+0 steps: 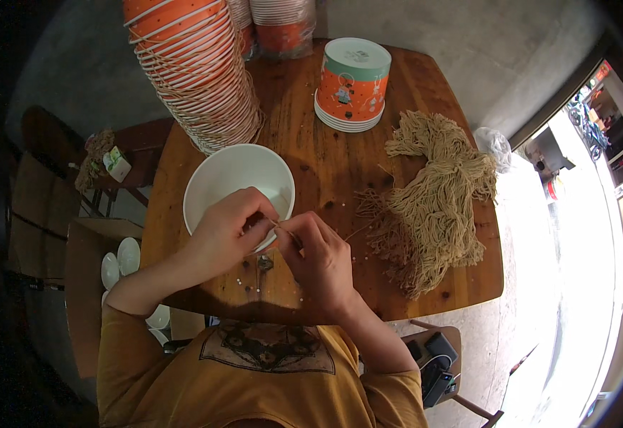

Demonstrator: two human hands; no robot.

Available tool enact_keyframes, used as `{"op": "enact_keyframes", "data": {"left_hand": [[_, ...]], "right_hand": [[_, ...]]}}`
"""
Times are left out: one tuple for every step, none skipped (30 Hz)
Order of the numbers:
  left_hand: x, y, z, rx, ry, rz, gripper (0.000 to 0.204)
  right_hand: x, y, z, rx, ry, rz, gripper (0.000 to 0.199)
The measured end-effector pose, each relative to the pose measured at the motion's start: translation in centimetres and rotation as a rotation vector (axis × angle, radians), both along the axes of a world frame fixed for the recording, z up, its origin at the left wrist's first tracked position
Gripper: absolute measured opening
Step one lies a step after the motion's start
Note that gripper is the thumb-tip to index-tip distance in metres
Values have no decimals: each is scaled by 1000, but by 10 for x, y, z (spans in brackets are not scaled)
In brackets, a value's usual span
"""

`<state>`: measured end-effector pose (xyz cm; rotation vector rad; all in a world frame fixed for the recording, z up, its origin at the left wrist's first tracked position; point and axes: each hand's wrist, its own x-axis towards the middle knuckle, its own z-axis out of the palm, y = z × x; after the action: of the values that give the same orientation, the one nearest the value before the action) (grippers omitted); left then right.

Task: Threading elastic cords through holes in paper Halloween buckets for assembly.

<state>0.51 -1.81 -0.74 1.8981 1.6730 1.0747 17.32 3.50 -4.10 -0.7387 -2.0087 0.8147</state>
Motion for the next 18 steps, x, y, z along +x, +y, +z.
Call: {"op": "enact_keyframes", "data": {"left_hand": [[0, 0, 1, 0, 0, -1, 9], [1, -1, 2, -34, -67, 7, 9], [1, -1, 3, -69, -134, 16, 9], [1, -1, 2, -69, -134, 14, 9], [0, 0, 1, -66, -152, 7, 9], [0, 0, 0, -63, -169, -1, 10], [0, 0, 1, -64, -169, -2, 10], [0, 0, 2, -115, -208, 2, 9], [0, 1, 3, -165, -247, 6, 9], [0, 1, 1, -165, -246, 6, 9], [-1, 2, -1, -159, -273, -5, 9], [-2, 2, -3, -153, -299, -16, 10], [-3, 3, -4, -153, -299, -17, 10], [-6, 3, -5, -212, -319, -32, 10], [-7, 4, -5, -272, -340, -47, 15], [-7, 5, -3, -272, -340, -48, 15], [-7, 6, -1, -215, -267, -40, 18], [-7, 6, 0, -159, -194, -31, 21]], "right_hand": [[0, 0, 1, 0, 0, -1, 14], [1, 0, 2, 15, -6, 5, 14], [1, 0, 2, 29, -12, 11, 14], [1, 0, 2, 29, -12, 10, 14], [1, 0, 1, 31, -23, 9, 14], [2, 0, 1, 32, -34, 8, 14], [2, 0, 1, 32, -33, 7, 14], [2, 0, 2, 33, -27, 12, 14], [2, 0, 2, 35, -21, 17, 15], [2, 1, 2, 35, -21, 17, 15], [2, 1, 2, 33, -22, 18, 14], [2, 1, 2, 31, -22, 20, 14], [3, 1, 2, 30, -22, 20, 14], [3, 0, 3, -17, -1, 21, 14], [3, 0, 4, -65, 20, 22, 13], [4, 0, 2, -65, 20, 21, 13], [4, 1, 0, -163, 42, 20, 13], [5, 2, -2, -260, 64, 19, 12]]}}
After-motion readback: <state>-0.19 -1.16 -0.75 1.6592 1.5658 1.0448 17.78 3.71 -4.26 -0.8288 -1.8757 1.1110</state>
